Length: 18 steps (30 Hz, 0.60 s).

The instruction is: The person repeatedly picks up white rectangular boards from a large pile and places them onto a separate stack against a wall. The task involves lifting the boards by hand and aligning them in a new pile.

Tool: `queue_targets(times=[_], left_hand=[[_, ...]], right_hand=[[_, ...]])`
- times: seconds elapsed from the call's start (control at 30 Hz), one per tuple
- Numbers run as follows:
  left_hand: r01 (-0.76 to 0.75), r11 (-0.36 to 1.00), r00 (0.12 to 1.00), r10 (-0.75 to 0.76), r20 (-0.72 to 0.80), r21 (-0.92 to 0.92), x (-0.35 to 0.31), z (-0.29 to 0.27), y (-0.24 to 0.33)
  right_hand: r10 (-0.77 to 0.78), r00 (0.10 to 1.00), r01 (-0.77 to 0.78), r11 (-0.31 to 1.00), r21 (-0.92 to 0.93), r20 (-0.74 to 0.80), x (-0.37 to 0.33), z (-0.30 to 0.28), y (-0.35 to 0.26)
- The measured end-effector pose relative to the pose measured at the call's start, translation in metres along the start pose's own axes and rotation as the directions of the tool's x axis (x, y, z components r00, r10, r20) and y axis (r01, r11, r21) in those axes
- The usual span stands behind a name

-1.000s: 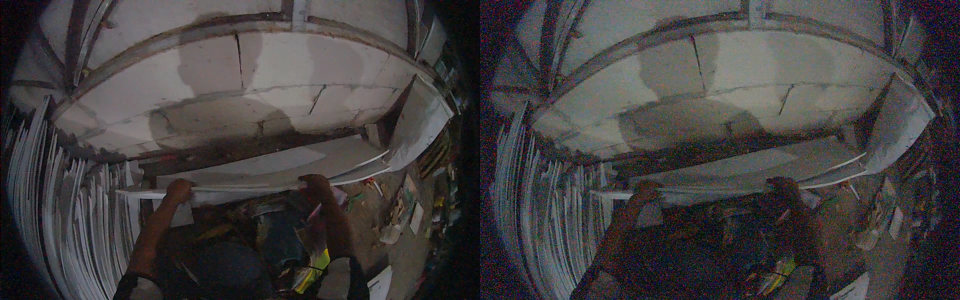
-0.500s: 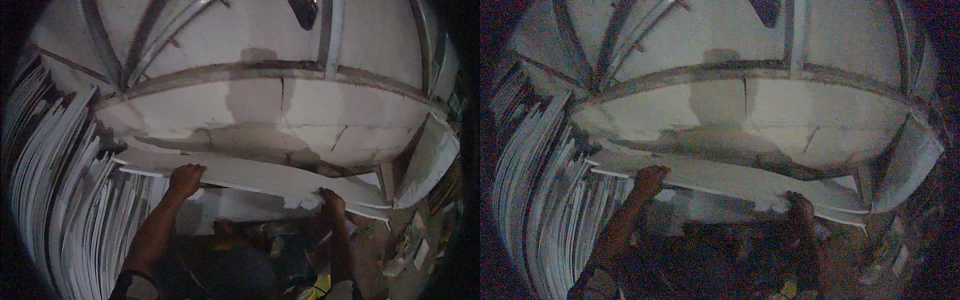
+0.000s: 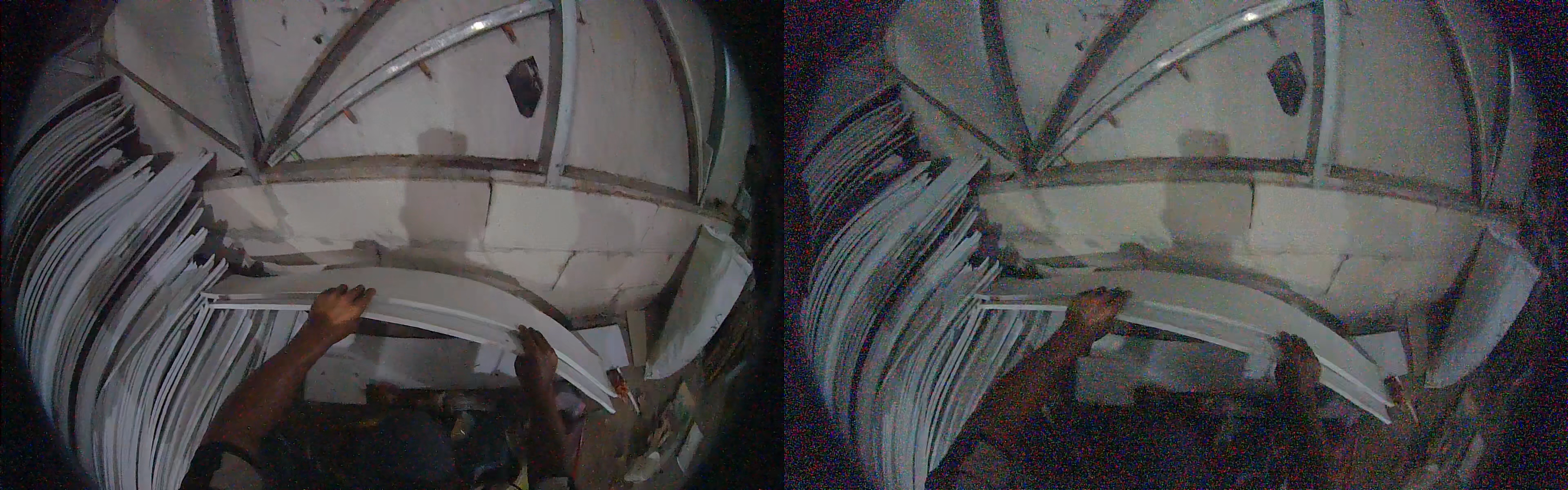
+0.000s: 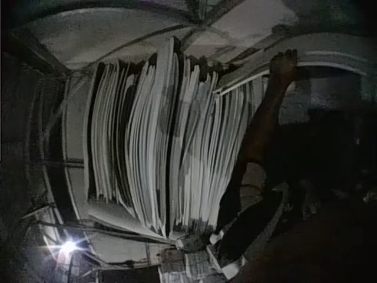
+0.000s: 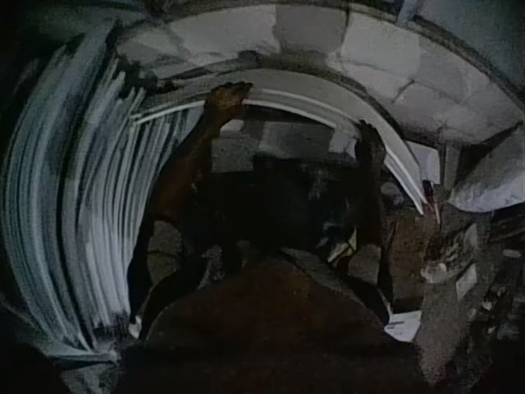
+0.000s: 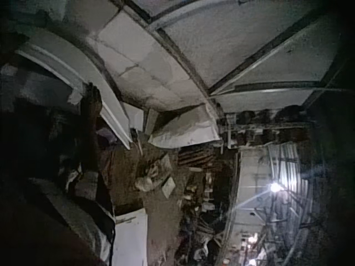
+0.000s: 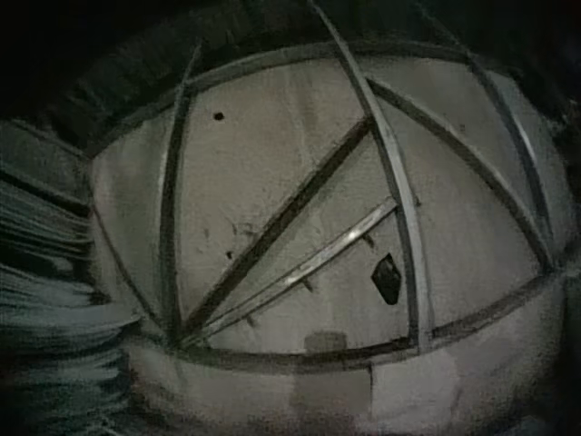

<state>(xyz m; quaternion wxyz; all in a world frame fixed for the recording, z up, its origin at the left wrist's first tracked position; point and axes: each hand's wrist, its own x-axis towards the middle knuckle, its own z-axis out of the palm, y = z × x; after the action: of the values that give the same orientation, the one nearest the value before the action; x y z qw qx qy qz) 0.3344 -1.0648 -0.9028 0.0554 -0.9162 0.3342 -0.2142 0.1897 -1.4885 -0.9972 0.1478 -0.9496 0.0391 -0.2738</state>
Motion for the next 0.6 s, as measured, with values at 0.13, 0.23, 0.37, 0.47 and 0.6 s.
queue_targets(times=[0.13, 0.23, 0.37, 0.47, 0.6], left_hand=[[-0.062, 0.978, 0.972, 0.105, -0.210, 0.201, -0.014, -0.067, -0.010], [-0.071, 0.961, 0.943, 0.152, -0.296, 0.266, -0.013, -0.125, -0.020], [-0.059, 0.957, 0.941, 0.148, -0.304, 0.283, -0.019, -0.211, -0.029], [-0.039, 0.914, 0.912, 0.197, -0.358, 0.404, -0.036, -0.269, -0.041], [0.035, 0.872, 0.929, 0.151, -0.337, 0.489, -0.084, -0.350, -0.063]], right_hand=[[-0.110, 0.985, 0.118, 0.992, 0.048, -0.134, -0.014, -0.035, -0.030], [-0.124, 0.970, 0.146, 0.985, 0.092, -0.209, -0.018, -0.052, -0.056], [-0.087, 0.955, 0.125, 0.985, 0.118, -0.282, -0.016, -0.049, -0.083], [-0.075, 0.938, 0.184, 0.935, 0.304, -0.337, -0.014, -0.078, -0.127], [-0.097, 0.924, 0.247, 0.890, 0.384, -0.369, -0.005, -0.107, -0.192]])
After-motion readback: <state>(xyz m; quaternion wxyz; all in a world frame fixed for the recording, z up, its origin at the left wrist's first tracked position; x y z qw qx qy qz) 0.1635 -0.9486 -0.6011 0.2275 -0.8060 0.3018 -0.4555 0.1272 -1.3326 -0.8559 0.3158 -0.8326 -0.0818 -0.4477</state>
